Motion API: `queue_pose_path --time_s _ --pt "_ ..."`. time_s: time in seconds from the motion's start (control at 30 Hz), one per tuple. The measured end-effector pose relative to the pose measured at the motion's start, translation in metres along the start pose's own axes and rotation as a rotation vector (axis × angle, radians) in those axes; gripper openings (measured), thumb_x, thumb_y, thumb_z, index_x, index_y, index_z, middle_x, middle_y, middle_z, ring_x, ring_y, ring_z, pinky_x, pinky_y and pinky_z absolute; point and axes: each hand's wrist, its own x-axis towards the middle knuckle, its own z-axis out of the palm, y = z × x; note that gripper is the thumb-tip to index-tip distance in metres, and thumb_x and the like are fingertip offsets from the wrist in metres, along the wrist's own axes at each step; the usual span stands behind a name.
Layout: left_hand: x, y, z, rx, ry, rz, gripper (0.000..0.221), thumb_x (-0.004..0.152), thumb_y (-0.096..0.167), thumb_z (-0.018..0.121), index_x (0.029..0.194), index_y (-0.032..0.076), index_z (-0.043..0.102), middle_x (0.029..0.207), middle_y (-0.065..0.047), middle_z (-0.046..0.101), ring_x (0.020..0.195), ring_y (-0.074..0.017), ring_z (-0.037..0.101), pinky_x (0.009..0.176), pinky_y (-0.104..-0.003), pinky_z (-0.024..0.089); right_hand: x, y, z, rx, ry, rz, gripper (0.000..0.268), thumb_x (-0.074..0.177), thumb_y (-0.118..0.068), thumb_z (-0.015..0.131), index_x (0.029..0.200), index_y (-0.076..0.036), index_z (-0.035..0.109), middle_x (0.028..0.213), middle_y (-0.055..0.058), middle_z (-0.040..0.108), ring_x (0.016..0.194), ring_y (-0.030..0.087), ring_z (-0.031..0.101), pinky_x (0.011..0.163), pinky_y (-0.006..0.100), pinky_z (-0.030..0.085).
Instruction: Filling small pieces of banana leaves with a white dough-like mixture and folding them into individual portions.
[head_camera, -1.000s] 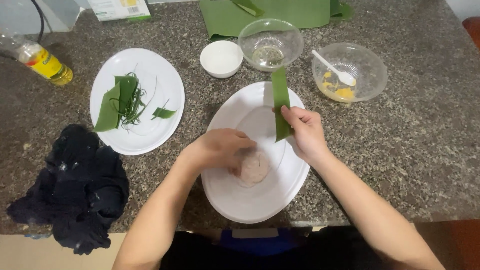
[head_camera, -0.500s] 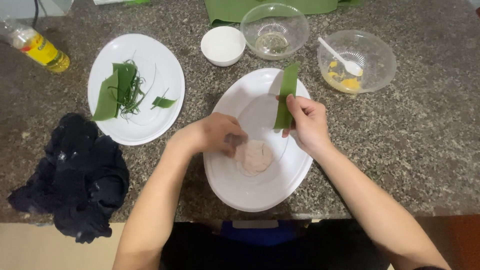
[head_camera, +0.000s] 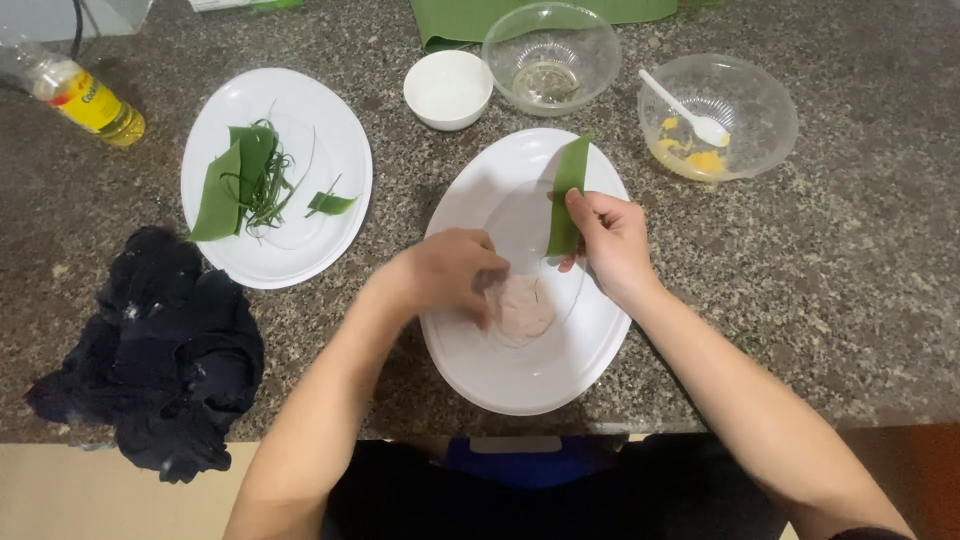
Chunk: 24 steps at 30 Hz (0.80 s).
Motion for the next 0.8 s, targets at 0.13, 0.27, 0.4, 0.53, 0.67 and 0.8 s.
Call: queue_pose_path --time_s 0.13,0.27,0.4,0.53,0.67,0.8 --pt "0.006 -0.001 0.009 0.149 0.014 0.021 0.055 0.05 0.042 0.084 0.099 0.021 0.071 0.094 0.0 0.067 0.092 -0.0217 0.064 0.085 -0.034 0.052 0.005 0.01 -0.004 -0.029 0.003 -0.008 0.027 0.094 -0.012 0.055 0.073 0.003 0.063 0.052 0.017 0.057 0.037 0.022 0.058 0.032 0.029 0.053" --pt "0.013 -0.016 0.023 0.113 0.01 0.075 0.041 0.055 0.039 0.082 0.092 0.023 0.073 0.09 0.0 0.069 0.091 -0.023 0.065 0.084 -0.035 0.053 -0.004 -0.002 -0.001 -0.046 0.014 0.006 0.028 0.095 -0.013 0.055 0.073 0.002 0.063 0.051 0.017 0.055 0.039 0.024 0.058 0.032 0.03 0.053" --pt "0.018 -0.02 0.022 0.075 0.06 0.074 0.021 0.067 0.036 0.077 0.086 0.026 0.074 0.086 0.001 0.07 0.086 -0.0226 0.066 0.083 -0.035 0.053 -0.003 -0.005 0.003 -0.033 0.012 0.02 0.027 0.095 -0.014 0.054 0.076 0.003 0.064 0.054 0.016 0.057 0.039 0.022 0.059 0.034 0.03 0.055" --pt "0.009 -0.013 0.015 0.058 0.083 0.107 0.014 0.072 0.034 0.075 0.084 0.027 0.075 0.086 0.0 0.071 0.085 -0.0236 0.067 0.082 -0.035 0.053 0.011 0.021 -0.004 -0.031 0.07 0.132 0.026 0.094 -0.018 0.057 0.08 0.002 0.065 0.055 0.013 0.056 0.037 0.019 0.055 0.035 0.028 0.055" --pt "0.009 -0.016 0.016 0.01 0.107 0.13 0.013 0.075 0.033 0.074 0.087 0.029 0.075 0.087 -0.001 0.071 0.085 -0.0252 0.067 0.081 -0.035 0.053 0.031 0.044 -0.014 -0.07 0.091 0.178 0.026 0.094 -0.02 0.057 0.083 0.002 0.065 0.057 0.013 0.054 0.037 0.018 0.054 0.036 0.028 0.056" --pt "0.016 -0.026 0.017 -0.036 0.12 0.141 0.024 0.071 0.035 0.076 0.092 0.025 0.074 0.096 -0.001 0.07 0.089 -0.0231 0.065 0.085 -0.032 0.051 0.031 0.026 0.004 0.006 0.106 0.193 0.026 0.092 -0.022 0.058 0.082 0.001 0.065 0.057 0.016 0.056 0.039 0.021 0.056 0.037 0.032 0.056"
